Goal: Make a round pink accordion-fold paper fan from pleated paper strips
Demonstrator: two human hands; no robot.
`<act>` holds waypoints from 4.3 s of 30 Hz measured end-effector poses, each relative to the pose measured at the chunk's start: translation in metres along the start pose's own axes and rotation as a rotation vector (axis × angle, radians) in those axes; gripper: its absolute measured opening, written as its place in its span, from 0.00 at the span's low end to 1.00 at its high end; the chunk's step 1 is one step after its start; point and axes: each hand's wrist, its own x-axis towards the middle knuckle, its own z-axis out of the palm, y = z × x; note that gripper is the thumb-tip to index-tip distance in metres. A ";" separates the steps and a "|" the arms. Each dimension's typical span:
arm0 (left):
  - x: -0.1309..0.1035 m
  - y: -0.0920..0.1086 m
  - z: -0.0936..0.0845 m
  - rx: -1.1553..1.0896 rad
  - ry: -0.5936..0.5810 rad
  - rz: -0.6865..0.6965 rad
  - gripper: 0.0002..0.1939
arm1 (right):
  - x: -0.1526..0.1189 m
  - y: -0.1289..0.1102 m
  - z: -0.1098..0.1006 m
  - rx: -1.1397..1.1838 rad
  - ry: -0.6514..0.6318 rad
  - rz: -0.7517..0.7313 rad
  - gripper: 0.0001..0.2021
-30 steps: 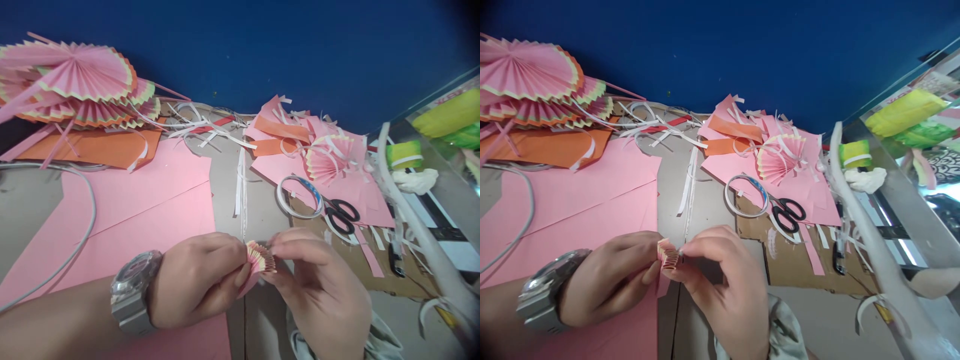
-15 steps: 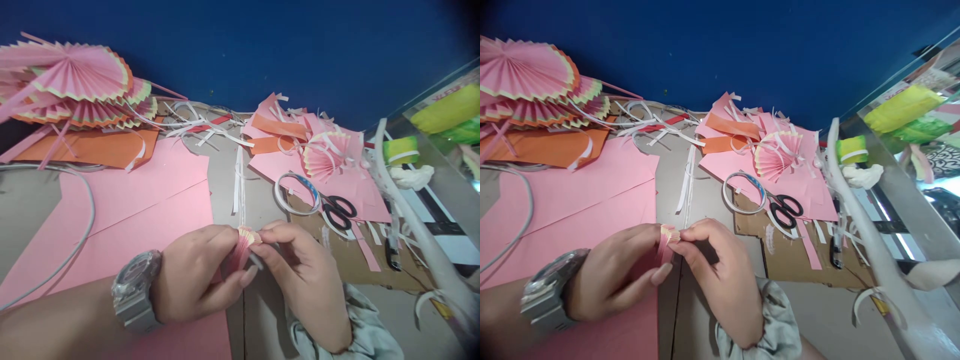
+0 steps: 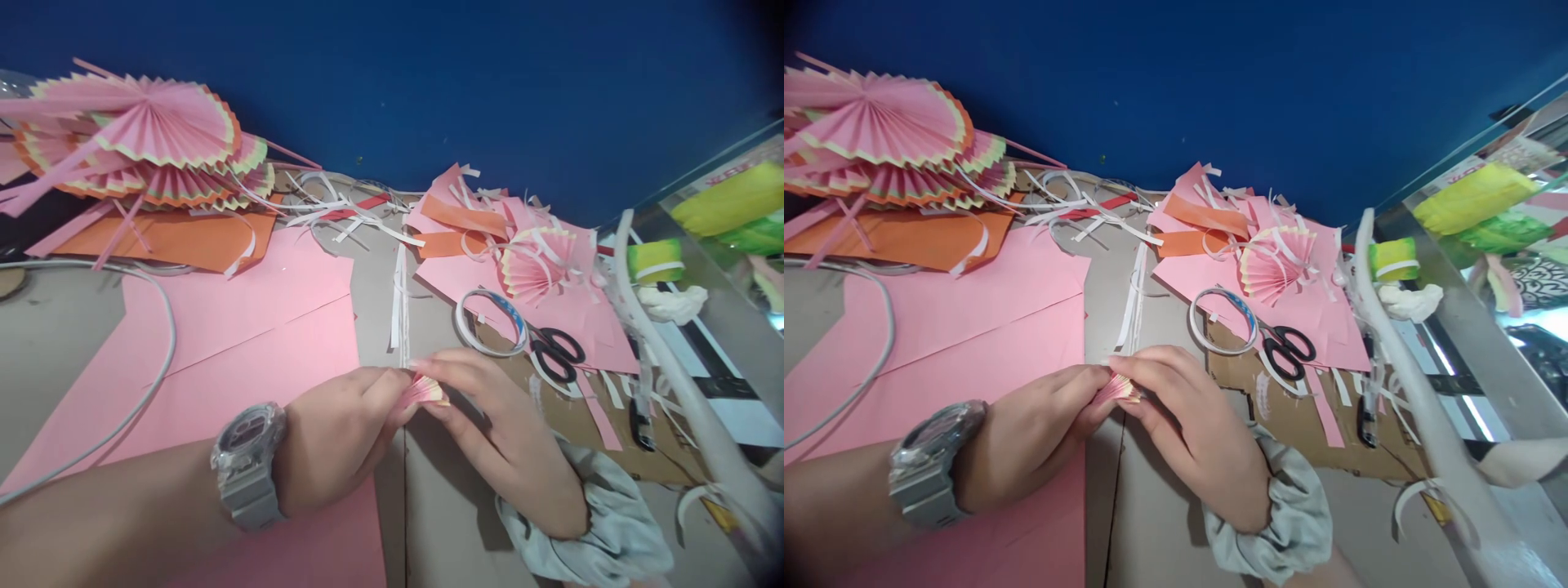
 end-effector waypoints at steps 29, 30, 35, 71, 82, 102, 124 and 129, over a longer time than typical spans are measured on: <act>0.006 0.003 -0.015 -0.688 -0.289 -0.092 0.14 | -0.004 -0.009 0.002 0.347 0.033 0.136 0.05; 0.006 0.002 -0.014 -0.655 -0.266 -0.092 0.13 | -0.004 -0.008 0.002 0.361 0.042 0.131 0.09; 0.001 -0.002 -0.010 -0.311 -0.124 -0.008 0.10 | -0.003 -0.006 0.001 0.244 0.070 0.151 0.21; 0.002 -0.003 -0.021 -0.382 0.097 0.067 0.14 | 0.000 0.000 0.001 0.114 0.118 -0.091 0.04; 0.000 -0.002 -0.024 -0.330 0.134 0.007 0.07 | -0.005 -0.002 0.004 0.139 0.197 -0.079 0.05; -0.001 -0.006 -0.022 -0.383 0.158 -0.060 0.09 | 0.002 0.011 0.006 0.268 0.280 0.099 0.06; 0.016 -0.008 -0.013 -1.078 0.174 -0.306 0.12 | 0.012 0.005 0.006 0.695 0.071 0.369 0.09; 0.012 -0.009 -0.011 -0.918 0.028 -0.364 0.18 | 0.008 0.016 0.001 0.620 0.250 0.444 0.09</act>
